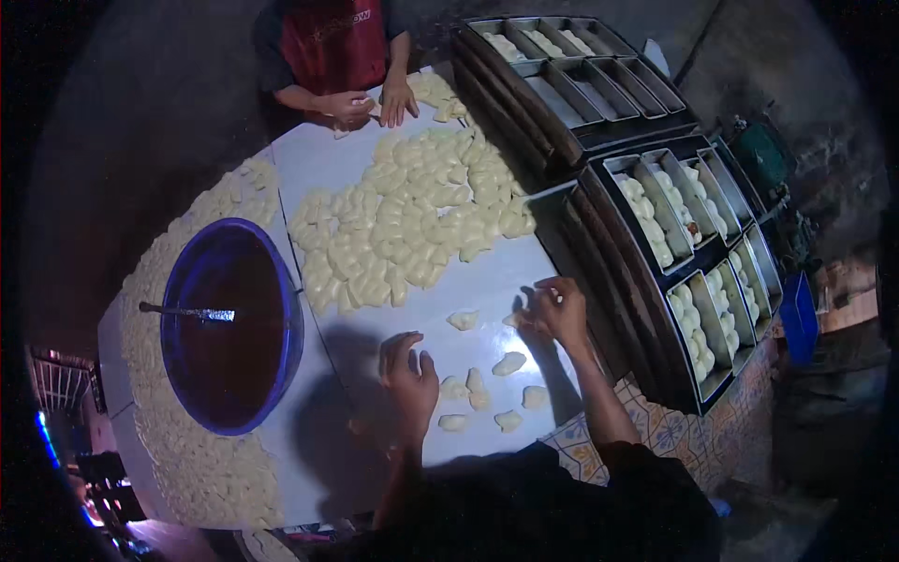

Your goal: The person separates portions of dough on a table, coats pieces of dough with filling from a bowl, folds and pinches the dough into balls by hand, and places the shaped dough into baking pans.

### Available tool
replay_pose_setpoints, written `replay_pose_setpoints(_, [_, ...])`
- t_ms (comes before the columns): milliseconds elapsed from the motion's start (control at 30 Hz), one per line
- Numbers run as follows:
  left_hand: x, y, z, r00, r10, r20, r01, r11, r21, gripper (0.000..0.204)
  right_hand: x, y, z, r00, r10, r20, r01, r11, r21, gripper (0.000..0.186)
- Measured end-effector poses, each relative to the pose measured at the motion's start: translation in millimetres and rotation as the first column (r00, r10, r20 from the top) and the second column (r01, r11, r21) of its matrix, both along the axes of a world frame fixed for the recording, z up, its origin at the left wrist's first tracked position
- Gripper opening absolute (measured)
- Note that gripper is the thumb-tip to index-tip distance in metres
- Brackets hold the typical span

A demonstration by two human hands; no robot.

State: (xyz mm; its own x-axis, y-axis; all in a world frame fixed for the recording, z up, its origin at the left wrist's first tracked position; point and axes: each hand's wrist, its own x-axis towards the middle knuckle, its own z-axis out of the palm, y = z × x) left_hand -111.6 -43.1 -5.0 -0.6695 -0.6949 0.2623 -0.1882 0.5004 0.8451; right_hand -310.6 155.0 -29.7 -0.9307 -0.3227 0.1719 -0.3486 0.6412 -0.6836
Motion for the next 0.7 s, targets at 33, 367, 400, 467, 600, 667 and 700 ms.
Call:
replay_pose_setpoints(33, [-8, -2, -5, 1.0, -0.01, 0.003, 0.01, 1.0, -0.01, 0.028, -4, -24, -7, 0.956, -0.005, 0.292, 0.096, 0.95, -0.298, 0.029])
replay_pose_setpoints(367, [-28, -28, 1, 0.993, -0.056, 0.1, 0.063, 0.996, -0.07, 0.027, 27, -124, -5, 0.831, 0.396, 0.391, -0.098, 0.796, -0.598, 0.017])
replay_pose_setpoints(400, [-16, -31, -14, 0.995, 0.023, 0.098, -0.028, 0.998, 0.05, 0.023, 40, -100, 0, 0.695, 0.612, 0.376, -0.275, 0.71, -0.648, 0.017])
replay_pose_setpoints(467, [10, -39, -17, 0.994, 0.082, -0.071, -0.069, 0.983, 0.171, 0.019, 70, -72, 35, 0.384, 0.795, 0.47, -0.399, 0.602, -0.692, 0.025])
replay_pose_setpoints(600, [11, -37, -27, 0.99, 0.103, -0.097, -0.083, 0.978, 0.191, 0.019, 76, -69, 11, 0.692, 0.69, 0.213, -0.663, 0.724, -0.189, 0.034])
replay_pose_setpoints(667, [2, -37, -20, 0.995, 0.103, -0.016, -0.101, 0.99, 0.1, 0.02, 61, -80, 20, 0.827, 0.426, 0.368, -0.345, 0.9, -0.266, 0.034])
replay_pose_setpoints(700, [-12, -33, -21, 0.997, 0.079, -0.027, -0.076, 0.991, 0.109, 0.02, 37, -81, 18, 0.867, 0.302, 0.396, -0.171, 0.928, -0.332, 0.03])
